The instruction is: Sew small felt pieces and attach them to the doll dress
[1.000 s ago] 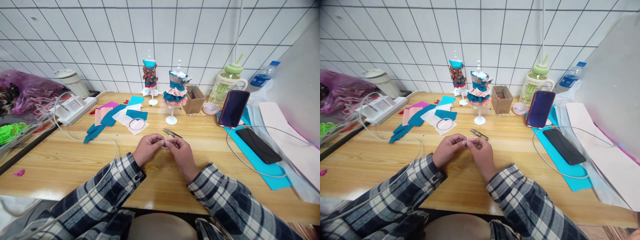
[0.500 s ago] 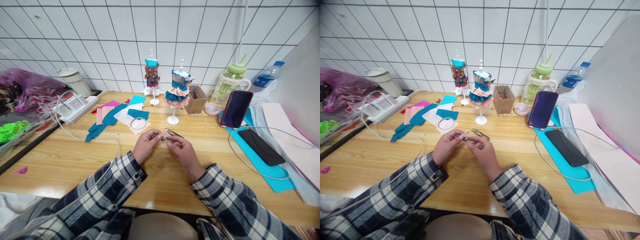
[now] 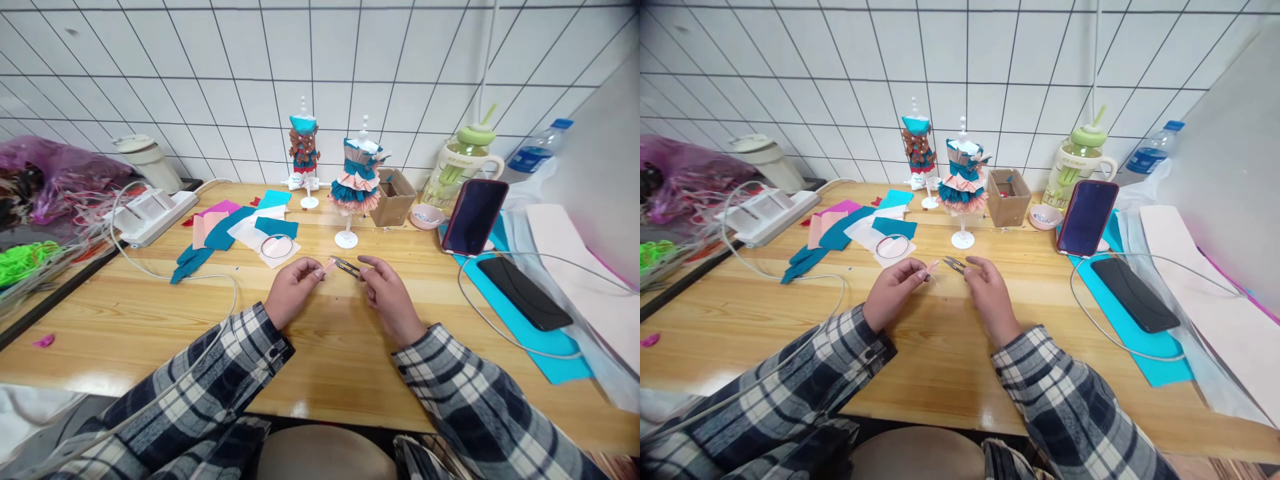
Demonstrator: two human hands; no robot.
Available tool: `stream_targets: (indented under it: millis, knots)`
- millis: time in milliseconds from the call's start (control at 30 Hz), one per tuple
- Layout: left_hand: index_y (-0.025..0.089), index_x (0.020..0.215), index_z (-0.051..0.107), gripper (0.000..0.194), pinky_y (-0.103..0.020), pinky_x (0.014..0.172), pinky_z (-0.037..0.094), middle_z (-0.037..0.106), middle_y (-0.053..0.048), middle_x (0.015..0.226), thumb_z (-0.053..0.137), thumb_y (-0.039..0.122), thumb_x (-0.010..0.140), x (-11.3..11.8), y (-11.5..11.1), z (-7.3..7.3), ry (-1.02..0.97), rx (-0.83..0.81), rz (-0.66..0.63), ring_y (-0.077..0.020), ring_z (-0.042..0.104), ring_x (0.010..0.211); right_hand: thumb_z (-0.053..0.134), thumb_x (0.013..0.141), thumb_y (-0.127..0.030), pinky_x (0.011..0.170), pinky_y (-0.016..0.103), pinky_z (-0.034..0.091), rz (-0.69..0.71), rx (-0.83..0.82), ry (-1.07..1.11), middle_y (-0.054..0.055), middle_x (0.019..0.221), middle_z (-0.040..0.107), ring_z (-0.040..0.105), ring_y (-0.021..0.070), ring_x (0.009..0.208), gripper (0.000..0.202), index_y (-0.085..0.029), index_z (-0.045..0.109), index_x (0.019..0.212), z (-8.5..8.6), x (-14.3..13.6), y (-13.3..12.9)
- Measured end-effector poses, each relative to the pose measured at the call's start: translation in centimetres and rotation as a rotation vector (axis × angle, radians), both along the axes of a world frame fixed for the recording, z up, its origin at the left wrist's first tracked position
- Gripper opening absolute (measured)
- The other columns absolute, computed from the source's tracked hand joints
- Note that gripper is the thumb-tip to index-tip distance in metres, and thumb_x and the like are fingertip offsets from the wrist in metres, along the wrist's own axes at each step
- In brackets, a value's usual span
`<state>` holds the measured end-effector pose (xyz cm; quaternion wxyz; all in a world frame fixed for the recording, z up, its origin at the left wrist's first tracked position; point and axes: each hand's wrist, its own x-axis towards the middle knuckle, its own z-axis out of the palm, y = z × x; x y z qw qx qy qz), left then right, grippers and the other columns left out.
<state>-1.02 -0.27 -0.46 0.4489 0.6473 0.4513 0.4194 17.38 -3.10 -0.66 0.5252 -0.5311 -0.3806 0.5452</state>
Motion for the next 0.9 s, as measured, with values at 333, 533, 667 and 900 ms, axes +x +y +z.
stream_targets:
  millis: [333,533,667,900]
  knots:
    - [0.018,0.088,0.062,0.017,-0.031,0.085,0.045,0.066,-0.007,0.092,0.052,0.032,0.086,0.2,-0.4,0.4,0.186,0.299,-0.007,-0.0189,0.06,0.09,0.076,0.063,-0.036,0.037,0.014,0.033,0.347,-0.189,0.188,0.0,0.071,0.063,0.047,0.0053,0.05,0.029,-0.017,0.067,0.083,-0.3,0.2,0.0]
    - [0.022,0.087,0.067,0.019,-0.04,0.101,0.032,0.069,-0.006,0.091,0.048,0.028,0.088,-0.8,-0.1,1.3,0.455,0.605,-0.299,-0.0194,0.057,0.097,0.073,0.065,-0.037,0.038,0.017,0.038,0.427,-0.096,-0.064,-0.003,0.057,0.056,0.047,0.0074,0.047,0.025,-0.017,0.068,0.079,-0.6,1.6,0.7]
    - [0.027,0.093,0.069,0.023,-0.042,0.105,0.025,0.071,-0.004,0.092,0.047,0.028,0.088,-1.0,0.2,1.6,0.542,0.614,-0.487,-0.02,0.056,0.1,0.068,0.07,-0.033,0.05,0.023,0.043,0.438,0.079,-0.372,-0.002,0.06,0.064,0.053,0.0107,0.052,0.015,-0.019,0.07,0.075,-0.7,2.1,1.1]
    - [0.024,0.093,0.068,0.024,-0.034,0.088,0.037,0.069,-0.007,0.088,0.045,0.023,0.088,0.1,-0.2,1.2,0.652,0.62,-0.669,-0.0195,0.057,0.09,0.058,0.078,-0.021,0.067,0.026,0.042,0.606,0.43,-0.754,-0.001,0.075,0.069,0.06,0.0147,0.073,0.015,-0.024,0.073,0.076,-0.6,2.3,1.2]
